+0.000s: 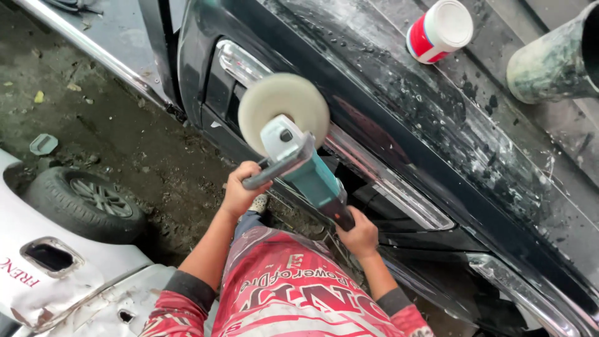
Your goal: The person uses a rotary polisher with a buffing pad to polish the front bumper and chrome trim of a black car. They move the tool back and forth across the surface, focusing on the lower bumper area and the chrome accents.
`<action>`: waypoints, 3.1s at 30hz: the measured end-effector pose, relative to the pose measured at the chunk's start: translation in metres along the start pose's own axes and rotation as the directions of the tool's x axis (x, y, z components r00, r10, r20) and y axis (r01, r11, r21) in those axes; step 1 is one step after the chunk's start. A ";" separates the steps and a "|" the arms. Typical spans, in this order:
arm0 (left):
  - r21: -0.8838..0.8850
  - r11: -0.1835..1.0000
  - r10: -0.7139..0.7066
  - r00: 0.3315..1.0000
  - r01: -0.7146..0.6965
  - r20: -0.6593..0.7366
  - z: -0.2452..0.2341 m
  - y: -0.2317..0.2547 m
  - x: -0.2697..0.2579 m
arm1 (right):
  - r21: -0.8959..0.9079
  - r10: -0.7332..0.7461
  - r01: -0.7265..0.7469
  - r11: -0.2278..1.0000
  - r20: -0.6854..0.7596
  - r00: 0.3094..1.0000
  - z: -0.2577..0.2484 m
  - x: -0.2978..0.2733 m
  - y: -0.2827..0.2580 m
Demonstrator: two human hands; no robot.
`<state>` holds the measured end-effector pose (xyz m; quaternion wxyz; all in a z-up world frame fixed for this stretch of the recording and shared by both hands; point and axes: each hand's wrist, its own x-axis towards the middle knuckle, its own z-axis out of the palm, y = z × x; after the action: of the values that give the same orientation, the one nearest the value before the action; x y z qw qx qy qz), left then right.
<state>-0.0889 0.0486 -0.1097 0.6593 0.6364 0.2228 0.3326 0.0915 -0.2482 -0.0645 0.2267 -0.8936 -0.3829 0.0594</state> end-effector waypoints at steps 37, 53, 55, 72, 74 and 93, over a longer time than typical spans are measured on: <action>-0.021 0.982 -0.185 0.923 0.190 -0.338 -0.134 0.067 0.096 | 0.284 0.043 -0.127 0.950 0.282 0.958 0.042 0.105 -0.139; 0.258 0.943 -0.220 0.975 0.209 0.012 0.003 0.116 0.029 | 0.378 0.234 -0.268 0.886 0.135 0.963 -0.015 -0.045 -0.063; 0.291 0.941 -0.193 0.980 0.171 0.048 0.015 0.116 0.024 | 0.379 0.269 -0.301 0.875 0.136 0.953 -0.024 -0.058 -0.058; 0.135 0.932 -0.309 0.934 0.335 -0.180 -0.093 0.150 0.117 | 0.459 0.159 -0.300 0.836 0.322 0.934 -0.019 0.064 -0.147; 0.140 0.933 -0.298 0.931 0.330 -0.209 -0.116 0.152 0.134 | 0.436 0.162 -0.328 0.838 0.375 0.913 -0.014 0.088 -0.163; 0.287 0.887 -0.386 0.922 0.363 0.026 -0.071 0.117 0.053 | 0.432 0.105 -0.144 0.890 0.112 0.988 0.038 0.005 -0.071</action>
<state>-0.1223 0.1322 0.0067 0.6242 0.6804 0.3583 0.1383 0.0379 -0.1878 -0.0665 0.4012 -0.8389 -0.3108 0.1966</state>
